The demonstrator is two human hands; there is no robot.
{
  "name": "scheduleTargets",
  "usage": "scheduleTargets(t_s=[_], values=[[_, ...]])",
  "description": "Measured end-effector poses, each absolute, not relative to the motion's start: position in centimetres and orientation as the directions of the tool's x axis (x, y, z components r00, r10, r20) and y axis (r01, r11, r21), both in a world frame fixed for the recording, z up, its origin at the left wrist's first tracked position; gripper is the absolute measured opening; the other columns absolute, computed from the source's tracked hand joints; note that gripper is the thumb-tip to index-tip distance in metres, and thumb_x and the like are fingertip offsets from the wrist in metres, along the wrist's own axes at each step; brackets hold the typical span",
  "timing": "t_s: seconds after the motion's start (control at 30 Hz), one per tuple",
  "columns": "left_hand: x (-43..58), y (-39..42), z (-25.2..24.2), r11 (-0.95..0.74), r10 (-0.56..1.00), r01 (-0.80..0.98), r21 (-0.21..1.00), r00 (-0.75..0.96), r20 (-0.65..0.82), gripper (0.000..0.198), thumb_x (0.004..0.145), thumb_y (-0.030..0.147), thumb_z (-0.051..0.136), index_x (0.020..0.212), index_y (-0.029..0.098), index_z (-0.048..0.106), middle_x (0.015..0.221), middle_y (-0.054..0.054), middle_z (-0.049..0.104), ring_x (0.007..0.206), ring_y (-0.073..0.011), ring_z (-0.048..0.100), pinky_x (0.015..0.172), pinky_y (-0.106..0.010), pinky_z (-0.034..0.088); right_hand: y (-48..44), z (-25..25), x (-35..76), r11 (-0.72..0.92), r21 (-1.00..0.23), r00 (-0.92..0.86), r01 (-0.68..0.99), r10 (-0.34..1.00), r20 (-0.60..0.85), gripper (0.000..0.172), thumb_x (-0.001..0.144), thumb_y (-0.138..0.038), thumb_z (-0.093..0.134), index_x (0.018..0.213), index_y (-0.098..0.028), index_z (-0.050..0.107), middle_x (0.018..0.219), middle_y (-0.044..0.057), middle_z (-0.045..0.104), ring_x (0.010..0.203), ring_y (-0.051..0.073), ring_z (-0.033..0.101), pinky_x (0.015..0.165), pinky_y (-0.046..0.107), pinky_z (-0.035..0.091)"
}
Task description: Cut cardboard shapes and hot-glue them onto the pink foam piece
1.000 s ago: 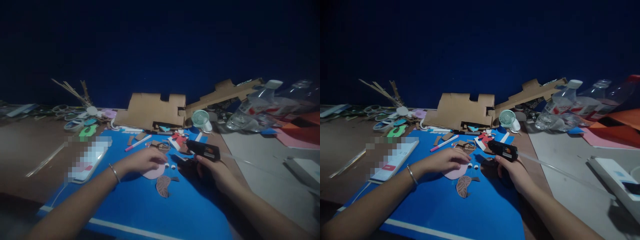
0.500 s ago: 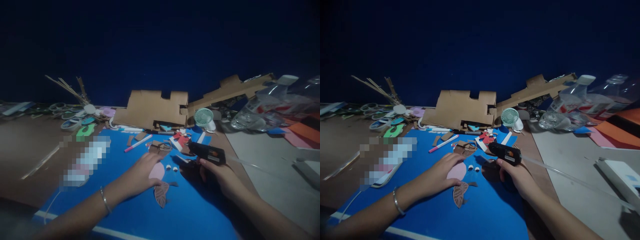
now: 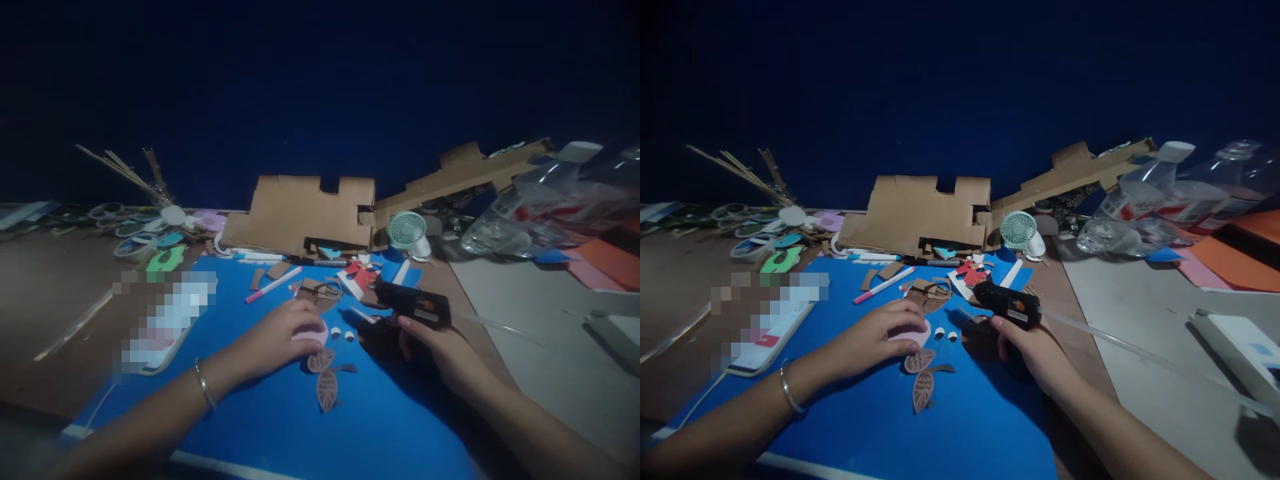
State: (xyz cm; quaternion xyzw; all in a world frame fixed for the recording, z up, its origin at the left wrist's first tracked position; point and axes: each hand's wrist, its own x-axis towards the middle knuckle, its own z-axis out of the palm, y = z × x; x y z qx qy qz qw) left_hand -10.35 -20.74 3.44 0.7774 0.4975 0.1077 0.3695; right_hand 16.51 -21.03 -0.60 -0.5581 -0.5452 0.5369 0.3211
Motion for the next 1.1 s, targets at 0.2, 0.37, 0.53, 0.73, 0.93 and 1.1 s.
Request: scheduleTargets(t_s=[0.2, 0.37, 0.53, 0.73, 0.93, 1.1], values=[[-10.9, -20.8, 2.8, -0.241, 0.842, 0.677, 0.696, 0.502, -0.196, 0.022, 0.08, 0.034, 0.057, 0.099, 0.027, 0.066, 0.113, -0.002, 0.057, 0.106, -0.0205, 0.049, 0.09, -0.034, 0.04, -21.1, -0.8, 16.6, -0.198, -0.939, -0.159, 0.282, 0.955, -0.25, 0.05, 0.079, -0.052, 0.051, 0.041, -0.019, 0.055, 0.068, 0.008, 0.065, 0.091, 0.026, 0.054, 0.073, 0.029, 0.035], [-11.1, -20.8, 2.3, -0.188, 0.834, 0.642, 0.743, 0.503, -0.224, 0.023, 0.084, 0.035, 0.05, 0.091, 0.026, 0.069, 0.115, -0.003, 0.055, 0.105, -0.02, 0.05, 0.084, -0.031, 0.044, -21.1, -0.6, 16.4, -0.201, -0.942, -0.149, 0.27, 0.957, -0.247, 0.049, 0.078, -0.052, 0.052, 0.041, -0.019, 0.055, 0.063, 0.008, 0.064, 0.081, 0.024, 0.054, 0.07, 0.029, 0.035], [-11.1, -20.5, 2.4, -0.261, 0.841, 0.654, 0.71, 0.514, -0.165, 0.021, 0.084, 0.029, 0.049, 0.086, 0.02, 0.067, 0.108, -0.005, 0.059, 0.101, -0.0197, 0.052, 0.085, -0.032, 0.042, -21.1, -0.1, 16.4, -0.188, -0.933, -0.159, 0.308, 0.956, -0.246, 0.051, 0.079, -0.053, 0.05, 0.04, -0.019, 0.054, 0.063, 0.008, 0.064, 0.083, 0.025, 0.055, 0.068, 0.029, 0.034], [-10.5, -20.3, 3.1, -0.2, 0.883, 0.683, 0.702, 0.436, -0.172, 0.035, 0.091, 0.034, 0.031, 0.084, 0.017, 0.06, 0.09, -0.005, 0.06, 0.078, -0.0156, 0.055, 0.07, -0.029, 0.043, -21.1, -0.2, 16.4, -0.171, -0.941, -0.174, 0.29, 0.958, -0.228, 0.049, 0.079, -0.05, 0.051, 0.041, -0.02, 0.055, 0.062, 0.007, 0.065, 0.083, 0.026, 0.056, 0.071, 0.03, 0.036], [-10.2, -19.9, 3.0, -0.196, 0.872, 0.647, 0.736, 0.458, -0.171, 0.027, 0.087, 0.028, 0.039, 0.073, 0.016, 0.059, 0.09, -0.005, 0.061, 0.079, -0.0162, 0.056, 0.068, -0.028, 0.044, -21.0, -0.4, 16.4, -0.177, -0.943, -0.171, 0.282, 0.958, -0.231, 0.048, 0.079, -0.05, 0.052, 0.042, -0.019, 0.056, 0.064, 0.007, 0.066, 0.086, 0.026, 0.056, 0.073, 0.031, 0.036], [-10.3, -19.7, 2.5, -0.059, 0.875, 0.589, 0.806, 0.42, -0.243, 0.016, 0.08, 0.025, 0.049, 0.069, 0.015, 0.056, 0.091, -0.006, 0.059, 0.081, -0.0166, 0.057, 0.064, -0.026, 0.047, -21.0, -0.6, 16.5, -0.207, -0.942, -0.169, 0.263, 0.952, -0.256, 0.047, 0.079, -0.05, 0.052, 0.044, -0.019, 0.056, 0.063, 0.007, 0.065, 0.079, 0.025, 0.057, 0.071, 0.031, 0.036]])
